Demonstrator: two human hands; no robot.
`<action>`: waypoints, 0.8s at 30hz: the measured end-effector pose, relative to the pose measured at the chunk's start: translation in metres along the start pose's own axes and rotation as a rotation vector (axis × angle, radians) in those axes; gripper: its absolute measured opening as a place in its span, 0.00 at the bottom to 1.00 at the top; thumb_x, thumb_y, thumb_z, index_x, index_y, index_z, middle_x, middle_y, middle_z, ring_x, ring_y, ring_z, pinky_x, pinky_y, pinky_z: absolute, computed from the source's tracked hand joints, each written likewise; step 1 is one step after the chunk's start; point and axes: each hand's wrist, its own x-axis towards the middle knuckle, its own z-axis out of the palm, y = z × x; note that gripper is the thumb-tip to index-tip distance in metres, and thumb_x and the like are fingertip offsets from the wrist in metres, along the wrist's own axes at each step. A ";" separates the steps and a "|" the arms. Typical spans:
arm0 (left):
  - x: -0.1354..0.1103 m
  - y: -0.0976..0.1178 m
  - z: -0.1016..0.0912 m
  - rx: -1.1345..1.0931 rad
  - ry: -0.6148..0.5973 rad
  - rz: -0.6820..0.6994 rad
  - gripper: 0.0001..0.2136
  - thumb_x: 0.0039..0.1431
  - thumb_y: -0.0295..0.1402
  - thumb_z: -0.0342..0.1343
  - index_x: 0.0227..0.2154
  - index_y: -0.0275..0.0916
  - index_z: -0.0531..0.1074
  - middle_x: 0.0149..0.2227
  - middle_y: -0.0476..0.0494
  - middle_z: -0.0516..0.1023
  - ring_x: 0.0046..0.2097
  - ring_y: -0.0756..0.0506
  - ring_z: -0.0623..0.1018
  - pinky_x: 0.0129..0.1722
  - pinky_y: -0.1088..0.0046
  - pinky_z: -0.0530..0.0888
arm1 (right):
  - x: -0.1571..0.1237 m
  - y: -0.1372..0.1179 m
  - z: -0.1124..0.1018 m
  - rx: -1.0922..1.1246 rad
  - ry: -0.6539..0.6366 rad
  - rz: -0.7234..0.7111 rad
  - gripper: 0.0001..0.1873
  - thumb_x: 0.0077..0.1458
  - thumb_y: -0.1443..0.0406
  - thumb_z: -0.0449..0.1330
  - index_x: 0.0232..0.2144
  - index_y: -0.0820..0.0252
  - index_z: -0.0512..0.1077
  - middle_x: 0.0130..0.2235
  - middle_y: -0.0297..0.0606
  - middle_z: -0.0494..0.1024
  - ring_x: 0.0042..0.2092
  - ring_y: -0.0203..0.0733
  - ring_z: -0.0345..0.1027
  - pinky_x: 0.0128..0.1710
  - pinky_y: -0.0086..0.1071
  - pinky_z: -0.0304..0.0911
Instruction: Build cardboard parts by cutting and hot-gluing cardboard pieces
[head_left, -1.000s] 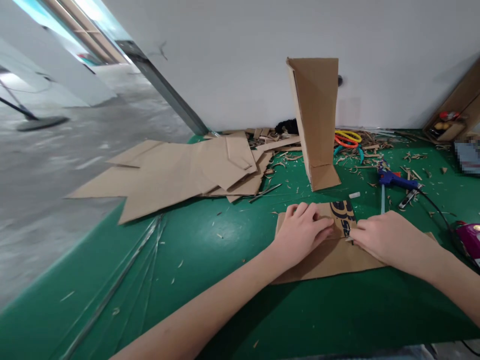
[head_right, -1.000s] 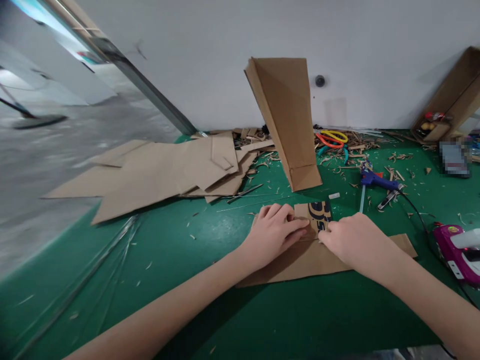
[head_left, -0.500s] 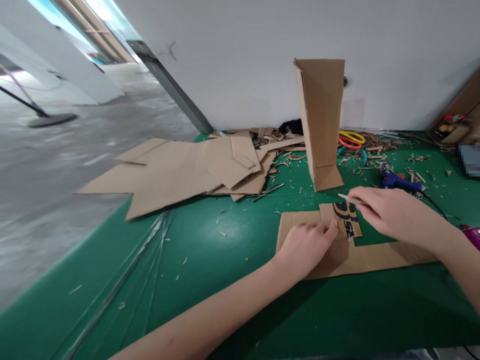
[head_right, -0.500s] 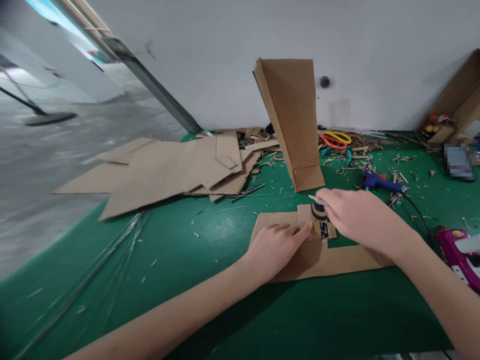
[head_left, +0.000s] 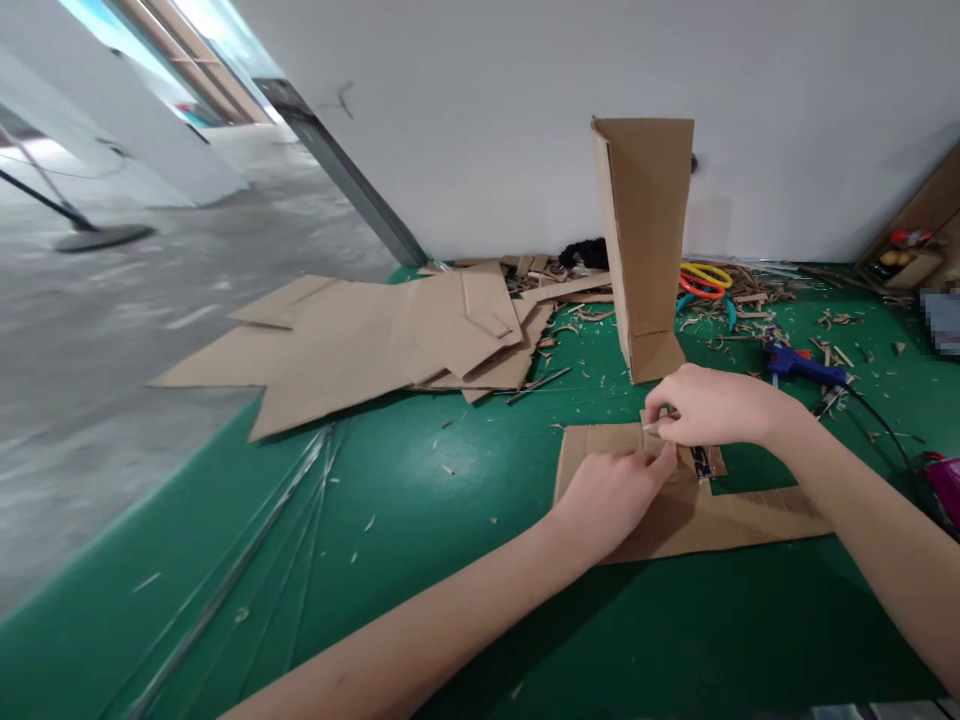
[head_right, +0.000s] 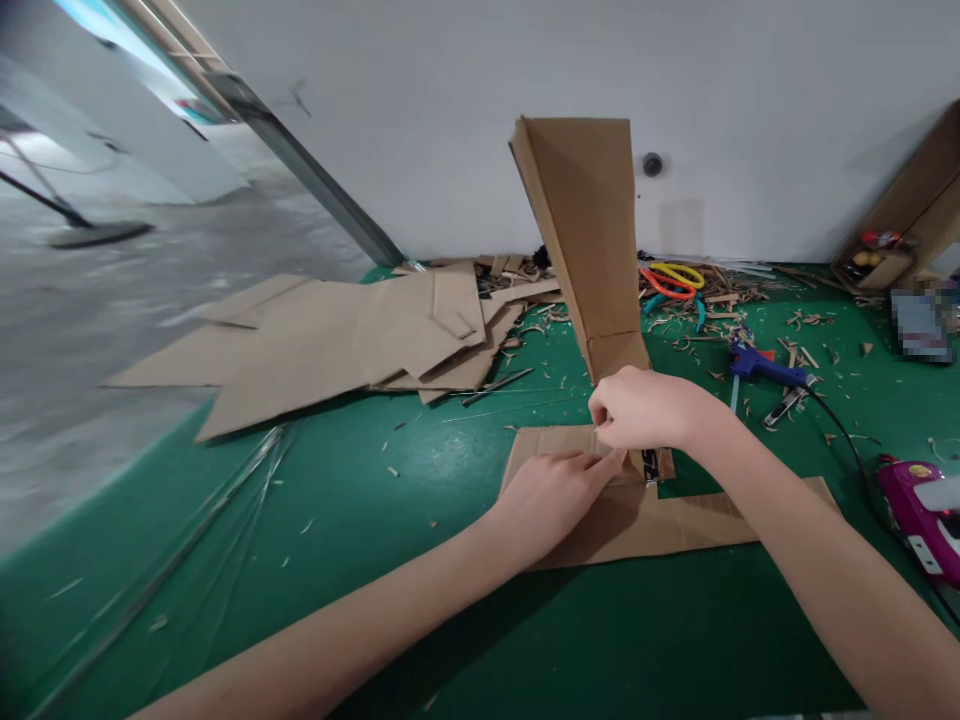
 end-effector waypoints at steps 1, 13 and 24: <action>0.000 0.000 0.000 0.003 -0.002 -0.004 0.18 0.63 0.22 0.50 0.56 0.37 0.66 0.31 0.43 0.80 0.34 0.41 0.82 0.28 0.70 0.75 | 0.001 -0.003 0.000 -0.018 -0.006 0.004 0.16 0.50 0.71 0.53 0.36 0.59 0.79 0.34 0.40 0.80 0.26 0.36 0.64 0.24 0.30 0.52; 0.001 -0.002 0.004 -0.016 0.056 0.006 0.16 0.63 0.23 0.51 0.53 0.37 0.68 0.31 0.43 0.81 0.33 0.40 0.82 0.26 0.69 0.75 | 0.008 -0.009 0.002 -0.128 -0.002 0.030 0.15 0.49 0.73 0.54 0.36 0.61 0.78 0.37 0.43 0.80 0.32 0.41 0.69 0.24 0.30 0.53; 0.001 0.002 0.003 -0.010 0.077 -0.011 0.12 0.62 0.20 0.50 0.43 0.38 0.74 0.31 0.42 0.80 0.33 0.40 0.82 0.25 0.69 0.74 | 0.012 -0.029 0.012 -0.290 0.024 0.026 0.16 0.48 0.76 0.55 0.36 0.64 0.79 0.32 0.49 0.79 0.30 0.44 0.71 0.24 0.31 0.54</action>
